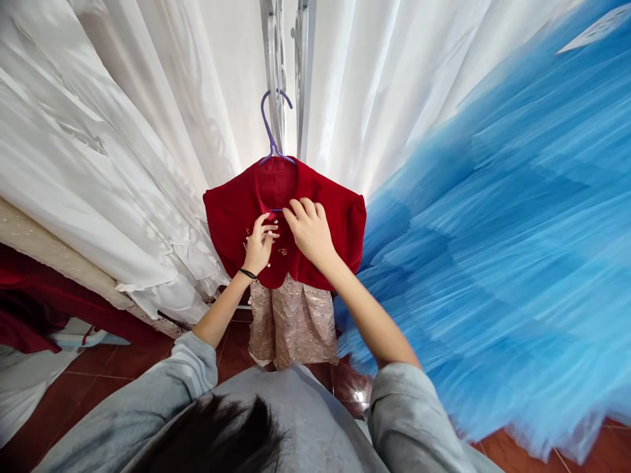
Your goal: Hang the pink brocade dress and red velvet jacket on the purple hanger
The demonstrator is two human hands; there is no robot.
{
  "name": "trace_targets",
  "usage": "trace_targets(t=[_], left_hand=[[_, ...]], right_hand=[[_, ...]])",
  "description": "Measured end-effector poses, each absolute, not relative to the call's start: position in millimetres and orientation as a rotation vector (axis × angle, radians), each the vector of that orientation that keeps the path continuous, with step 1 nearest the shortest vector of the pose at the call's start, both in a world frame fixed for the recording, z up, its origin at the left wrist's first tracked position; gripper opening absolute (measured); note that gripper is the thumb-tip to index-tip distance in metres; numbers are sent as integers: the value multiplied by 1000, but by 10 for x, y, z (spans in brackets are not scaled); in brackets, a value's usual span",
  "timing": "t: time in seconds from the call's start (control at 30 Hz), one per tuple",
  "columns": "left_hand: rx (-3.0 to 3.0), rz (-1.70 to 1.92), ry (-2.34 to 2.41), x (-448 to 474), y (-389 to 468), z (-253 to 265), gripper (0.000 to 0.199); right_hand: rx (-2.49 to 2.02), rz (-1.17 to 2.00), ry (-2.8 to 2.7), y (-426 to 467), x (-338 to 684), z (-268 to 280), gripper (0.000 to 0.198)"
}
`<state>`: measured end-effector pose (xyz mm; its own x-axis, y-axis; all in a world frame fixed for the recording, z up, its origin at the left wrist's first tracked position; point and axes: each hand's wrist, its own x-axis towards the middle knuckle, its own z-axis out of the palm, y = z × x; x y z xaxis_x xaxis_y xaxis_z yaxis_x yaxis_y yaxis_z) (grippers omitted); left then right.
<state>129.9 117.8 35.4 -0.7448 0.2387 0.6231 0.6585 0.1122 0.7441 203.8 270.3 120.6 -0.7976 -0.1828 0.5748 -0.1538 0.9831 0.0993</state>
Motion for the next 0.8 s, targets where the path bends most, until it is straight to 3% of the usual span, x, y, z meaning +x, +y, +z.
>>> trace_targets(t=[0.2,0.47,0.67,0.8], left_hand=[[-755,-1641,-2127,1350,1135,141,28],[-922,-1596,-2319,1217,1020,40,33],[-1006,-814,-2152,1117,995,718,34],[-1261,-435,-2130,884,1086,1270,17]], right_hand=[[324,-551,-2692,2640,1888,1426,40],[239,-720,-2886,2670,2087,1590,39],[272,-776,-2943,2677,2097,1597,39],[394,-780,-2936,2679,2150,1769,38]])
